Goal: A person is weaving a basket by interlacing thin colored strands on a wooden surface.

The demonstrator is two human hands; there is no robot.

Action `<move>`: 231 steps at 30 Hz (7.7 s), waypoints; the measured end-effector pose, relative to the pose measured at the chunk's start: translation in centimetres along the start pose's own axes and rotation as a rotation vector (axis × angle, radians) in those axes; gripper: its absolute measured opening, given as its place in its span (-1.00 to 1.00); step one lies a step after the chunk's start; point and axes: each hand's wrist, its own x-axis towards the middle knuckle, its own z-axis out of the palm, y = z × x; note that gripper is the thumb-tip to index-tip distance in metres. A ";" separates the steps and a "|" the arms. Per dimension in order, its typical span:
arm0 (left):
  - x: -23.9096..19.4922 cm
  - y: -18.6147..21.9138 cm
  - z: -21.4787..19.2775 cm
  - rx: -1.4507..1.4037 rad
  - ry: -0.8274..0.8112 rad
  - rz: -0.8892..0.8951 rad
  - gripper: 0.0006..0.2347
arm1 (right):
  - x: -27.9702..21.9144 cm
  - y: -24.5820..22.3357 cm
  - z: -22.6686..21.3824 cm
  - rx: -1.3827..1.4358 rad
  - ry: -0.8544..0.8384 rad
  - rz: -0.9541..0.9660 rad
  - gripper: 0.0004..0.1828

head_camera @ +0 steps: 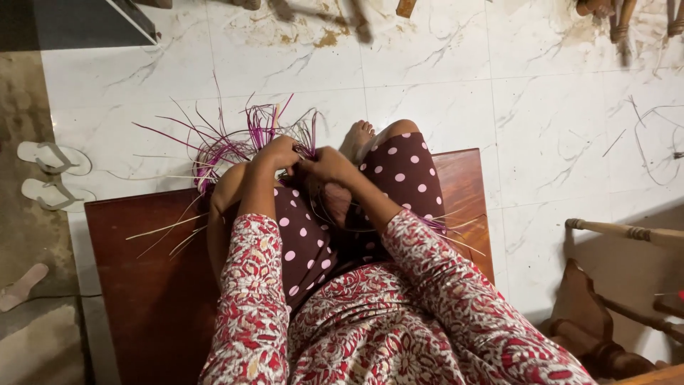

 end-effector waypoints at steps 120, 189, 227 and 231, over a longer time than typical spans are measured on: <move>0.6 0.2 0.2 -0.013 0.041 -0.047 -0.78 | 4.4 -0.6 0.0 -0.037 0.176 0.127 -0.49; -0.9 0.7 0.8 0.107 0.409 0.151 -0.75 | -3.7 -5.0 -4.8 -0.021 0.379 -0.254 -0.36; 6.2 -3.2 -4.3 -1.598 1.115 0.212 -0.97 | -17.9 6.9 -4.3 -1.066 0.357 -0.630 -0.83; 4.3 -2.6 -4.4 -1.865 1.145 0.312 -0.86 | -18.3 13.1 -2.3 -1.104 0.248 -0.508 -0.86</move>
